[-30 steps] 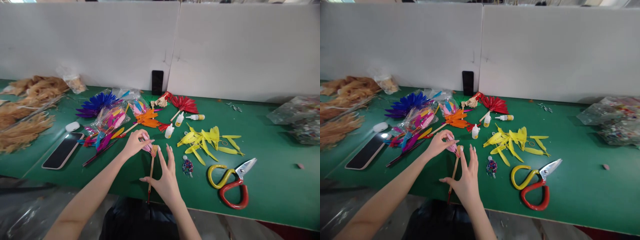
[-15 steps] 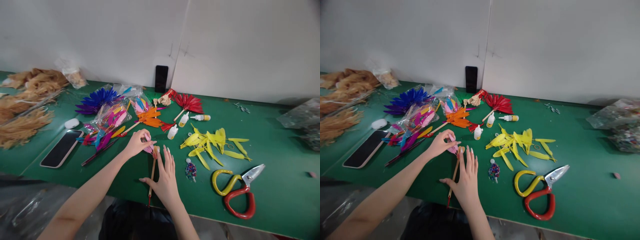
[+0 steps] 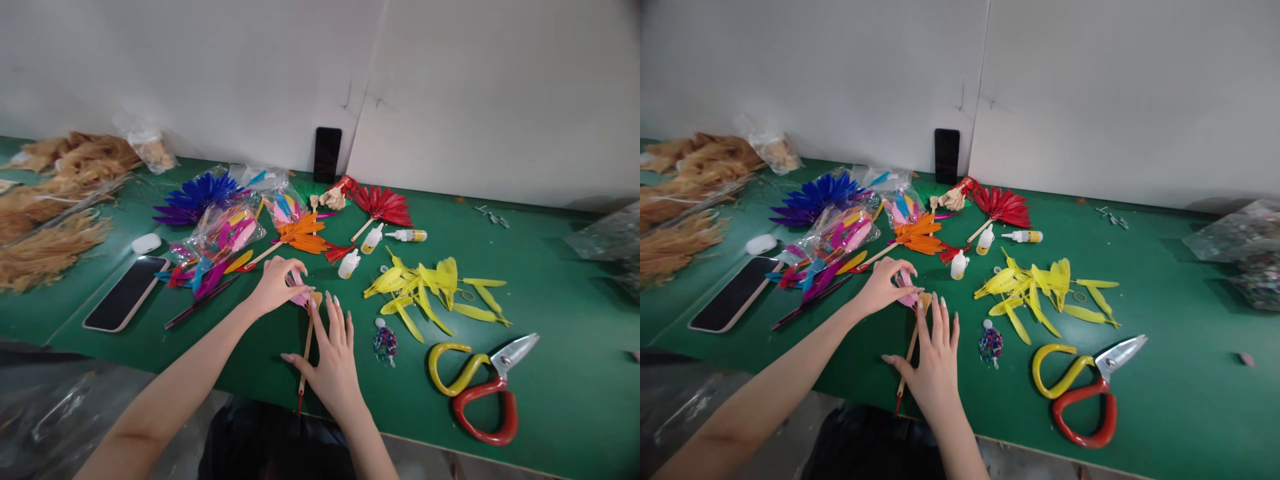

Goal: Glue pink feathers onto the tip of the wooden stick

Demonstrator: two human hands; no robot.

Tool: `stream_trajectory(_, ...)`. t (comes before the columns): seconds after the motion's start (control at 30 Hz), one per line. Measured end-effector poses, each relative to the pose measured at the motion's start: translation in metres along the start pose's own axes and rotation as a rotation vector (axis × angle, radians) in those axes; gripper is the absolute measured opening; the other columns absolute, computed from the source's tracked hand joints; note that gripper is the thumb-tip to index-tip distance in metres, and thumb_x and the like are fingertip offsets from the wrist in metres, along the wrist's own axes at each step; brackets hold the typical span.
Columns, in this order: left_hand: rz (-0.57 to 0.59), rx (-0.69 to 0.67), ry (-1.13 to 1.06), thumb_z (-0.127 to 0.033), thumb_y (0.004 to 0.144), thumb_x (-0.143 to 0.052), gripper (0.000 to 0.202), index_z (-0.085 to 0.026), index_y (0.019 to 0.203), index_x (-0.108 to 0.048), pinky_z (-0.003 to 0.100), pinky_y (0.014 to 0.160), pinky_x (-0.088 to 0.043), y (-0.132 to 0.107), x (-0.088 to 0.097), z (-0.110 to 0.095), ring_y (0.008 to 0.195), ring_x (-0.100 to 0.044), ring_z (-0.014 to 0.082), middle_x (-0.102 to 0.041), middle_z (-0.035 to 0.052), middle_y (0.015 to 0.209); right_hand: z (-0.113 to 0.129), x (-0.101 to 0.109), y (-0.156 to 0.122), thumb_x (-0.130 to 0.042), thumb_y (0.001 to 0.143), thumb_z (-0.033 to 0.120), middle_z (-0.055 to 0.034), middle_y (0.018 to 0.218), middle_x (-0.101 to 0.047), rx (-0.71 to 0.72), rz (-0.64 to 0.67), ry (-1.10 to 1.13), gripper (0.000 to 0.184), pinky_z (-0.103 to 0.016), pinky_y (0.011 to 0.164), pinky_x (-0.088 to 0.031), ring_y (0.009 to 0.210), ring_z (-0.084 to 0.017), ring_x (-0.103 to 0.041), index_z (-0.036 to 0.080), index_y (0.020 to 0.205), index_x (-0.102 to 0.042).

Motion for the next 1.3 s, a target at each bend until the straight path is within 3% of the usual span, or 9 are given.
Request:
stream_trajectory(0.33, 0.051, 0.011, 0.024, -0.043, 0.071, -0.068, 0.03, -0.025, 0.094, -0.062, 0.035, 0.079, -0.032, 0.001, 0.001, -0.001, 0.083, -0.05, 0.0216, -0.062, 0.0002, 0.08, 0.001, 0.001, 0.0, -0.046, 0.08, 0.062, -0.0109, 0.151, -0.018, 0.032, 0.016, -0.078, 0.08, -0.057, 0.106, -0.022, 0.138, -0.032, -0.014, 0.019, 0.143, -0.022)
stream_trajectory(1.03, 0.042, -0.001, 0.01, -0.039, 0.07, -0.07, 0.027, -0.025, 0.092, -0.064, 0.035, 0.08, -0.034, 0.001, -0.001, -0.002, 0.082, -0.052, 0.0213, -0.065, -0.0001, 0.079, -0.001, -0.001, 0.001, -0.046, 0.078, 0.065, -0.0116, 0.151, -0.018, 0.039, -0.001, -0.095, 0.084, -0.058, 0.106, -0.022, 0.138, -0.032, -0.015, 0.019, 0.143, -0.022)
stream_trajectory(1.3, 0.007, 0.004, -0.112, -0.041, 0.083, -0.055, 0.023, -0.022, 0.093, -0.063, 0.029, 0.07, -0.04, 0.006, 0.005, 0.011, 0.073, -0.058, 0.0176, -0.066, 0.0008, 0.075, -0.001, -0.002, 0.0, -0.046, 0.079, 0.064, -0.0119, 0.151, -0.016, 0.026, -0.001, -0.081, 0.083, -0.058, 0.106, -0.021, 0.138, -0.031, -0.014, 0.019, 0.144, -0.02)
Point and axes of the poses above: each hand's wrist, its own y-axis towards the middle knuckle, its own x-axis out of the back of the hand, z = x × y, the point moved 2 cm from there along y, towards the middle knuckle
